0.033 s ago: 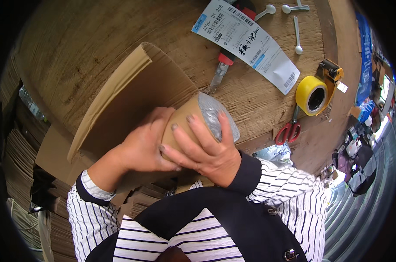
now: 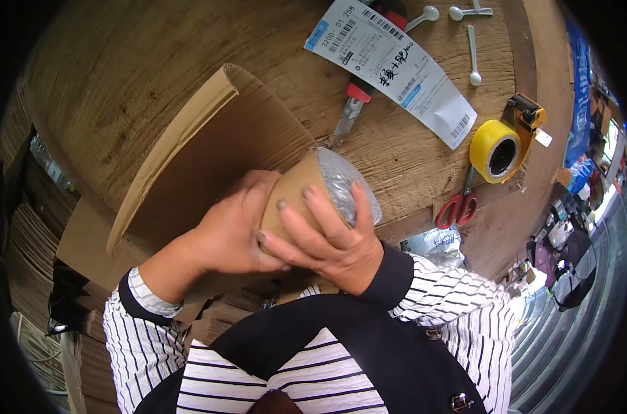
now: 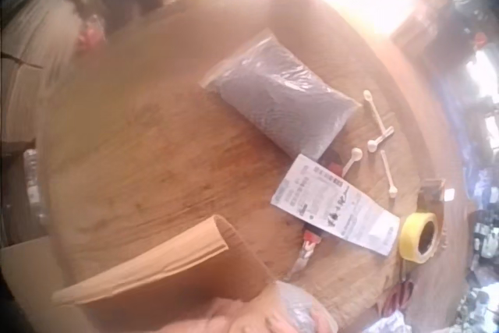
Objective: The person wraps a small potted plant in bubble wrap, then rolls it in brown paper and secures the roll with packing tape. The person also handles cardboard pieces and a tape dispenser during the process.
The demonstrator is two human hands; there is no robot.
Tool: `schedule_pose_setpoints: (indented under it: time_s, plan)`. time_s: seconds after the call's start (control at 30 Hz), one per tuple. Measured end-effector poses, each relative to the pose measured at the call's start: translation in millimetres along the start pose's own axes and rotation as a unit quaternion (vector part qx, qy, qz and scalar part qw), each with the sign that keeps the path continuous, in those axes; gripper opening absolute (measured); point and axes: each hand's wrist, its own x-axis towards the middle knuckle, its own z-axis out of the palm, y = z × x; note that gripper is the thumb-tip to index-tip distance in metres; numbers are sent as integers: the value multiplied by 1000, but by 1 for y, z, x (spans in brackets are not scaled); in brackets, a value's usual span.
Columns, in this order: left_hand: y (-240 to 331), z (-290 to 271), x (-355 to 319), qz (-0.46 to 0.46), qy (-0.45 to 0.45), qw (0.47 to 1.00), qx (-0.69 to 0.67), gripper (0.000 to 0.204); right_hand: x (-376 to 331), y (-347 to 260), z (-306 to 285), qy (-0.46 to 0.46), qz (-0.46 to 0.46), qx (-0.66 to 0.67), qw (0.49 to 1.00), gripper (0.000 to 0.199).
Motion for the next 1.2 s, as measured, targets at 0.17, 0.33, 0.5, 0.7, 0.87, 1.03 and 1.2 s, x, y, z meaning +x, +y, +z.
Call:
schedule_pose_setpoints:
  time_s: [0.17,0.33,0.5,0.7,0.87,1.03,1.2]
  plan:
    - [6,5,8,41,2,999,28,90,-18,-8,14,62,63,-14,996,50]
    - [3,1,12,27,-15,1000,-5,90,-13,-8,10,41,67,13,997,50]
    - [2,-7,12,-7,-39,999,-18,100,-3,-4,2,9,44,51,998,51]
    - [-1,-12,5,-55,1,998,-35,102,16,-4,-8,-8,41,56,998,48]
    - [17,25,-40,-76,181,966,171,114,30,-3,-12,-60,42,48,996,61]
    - [29,55,-62,-69,283,903,317,119,55,1,-29,-130,35,64,989,55]
    - [22,34,-64,-83,248,920,293,119,29,-13,-2,-18,-24,31,999,51]
